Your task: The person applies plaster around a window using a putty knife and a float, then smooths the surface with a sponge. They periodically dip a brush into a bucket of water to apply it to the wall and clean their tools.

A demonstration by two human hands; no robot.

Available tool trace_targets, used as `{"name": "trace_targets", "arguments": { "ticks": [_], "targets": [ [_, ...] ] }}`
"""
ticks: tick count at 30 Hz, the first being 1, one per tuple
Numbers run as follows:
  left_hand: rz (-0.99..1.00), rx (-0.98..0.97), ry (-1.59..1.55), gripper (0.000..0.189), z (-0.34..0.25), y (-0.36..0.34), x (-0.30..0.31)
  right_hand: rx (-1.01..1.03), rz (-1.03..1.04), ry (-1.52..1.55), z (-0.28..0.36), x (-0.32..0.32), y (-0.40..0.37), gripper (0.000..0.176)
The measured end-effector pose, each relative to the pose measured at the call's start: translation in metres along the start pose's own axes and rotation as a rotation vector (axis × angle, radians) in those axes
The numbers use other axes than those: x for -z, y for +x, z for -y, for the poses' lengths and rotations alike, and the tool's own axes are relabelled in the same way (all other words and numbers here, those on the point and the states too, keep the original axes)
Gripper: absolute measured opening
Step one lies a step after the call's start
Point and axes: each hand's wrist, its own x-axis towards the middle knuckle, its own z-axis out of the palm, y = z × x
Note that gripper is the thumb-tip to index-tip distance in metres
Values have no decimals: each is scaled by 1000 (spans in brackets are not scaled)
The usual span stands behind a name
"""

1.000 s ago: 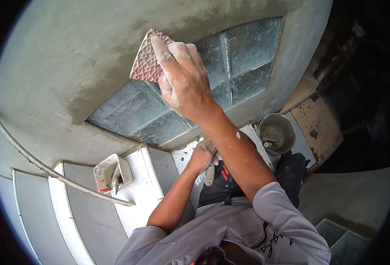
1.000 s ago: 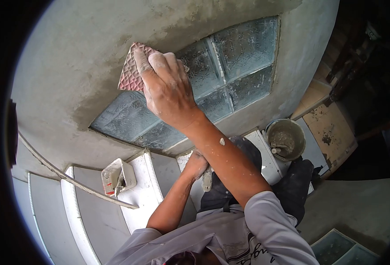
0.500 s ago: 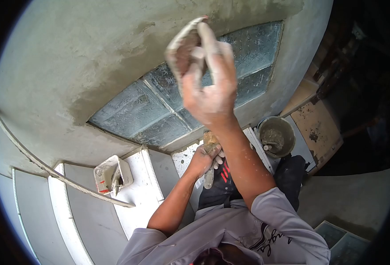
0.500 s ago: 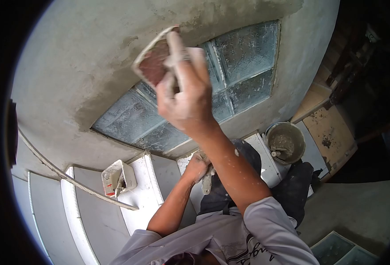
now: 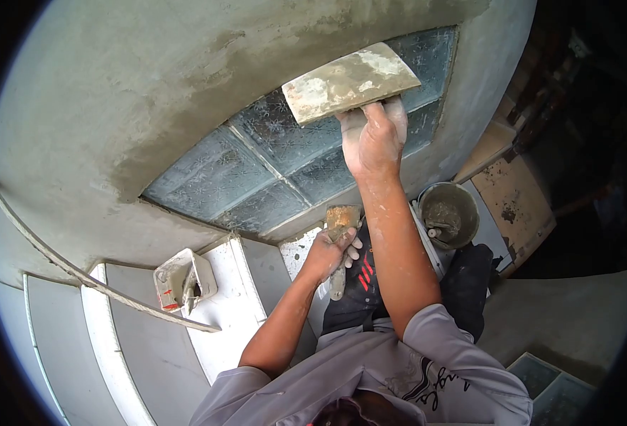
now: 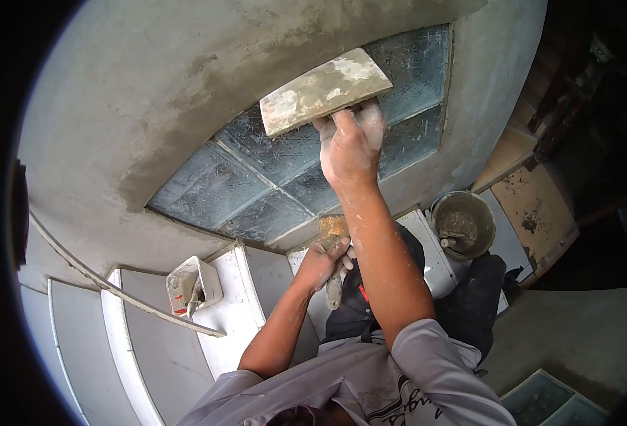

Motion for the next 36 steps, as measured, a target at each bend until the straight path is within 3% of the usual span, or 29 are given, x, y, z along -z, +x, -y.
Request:
{"name": "trace_targets", "arguments": {
  "ticks": [8,11,13,16,21,25,32,36],
  "targets": [
    [82,-35,8,28,4,4,5,-12,-6,-4,-9,-19,-12,34],
    [19,-140,137,21,14,9,4,-140,31,29,-32,-26,-34,35],
    [-48,-359,184,19,38,20,9,-227,35,38,-48,-35,-53,36],
    [-66,-362,171,20,35,17,8,-249,20,23,-48,-34,-60,38],
    [45,30,50,28,10,2,5,-71,-47,-16,0,-9,-19,37],
    [24,-9,-11,35,6,3,-6,-40,-40,-7,8,-10,-4,40],
    [73,3,76,30,5,2,6,-89,-27,-30,-18,-19,-23,44],
    [45,-123,126,25,3,-3,2,-97,-44,-29,-32,-29,-35,44]
  ]
}}
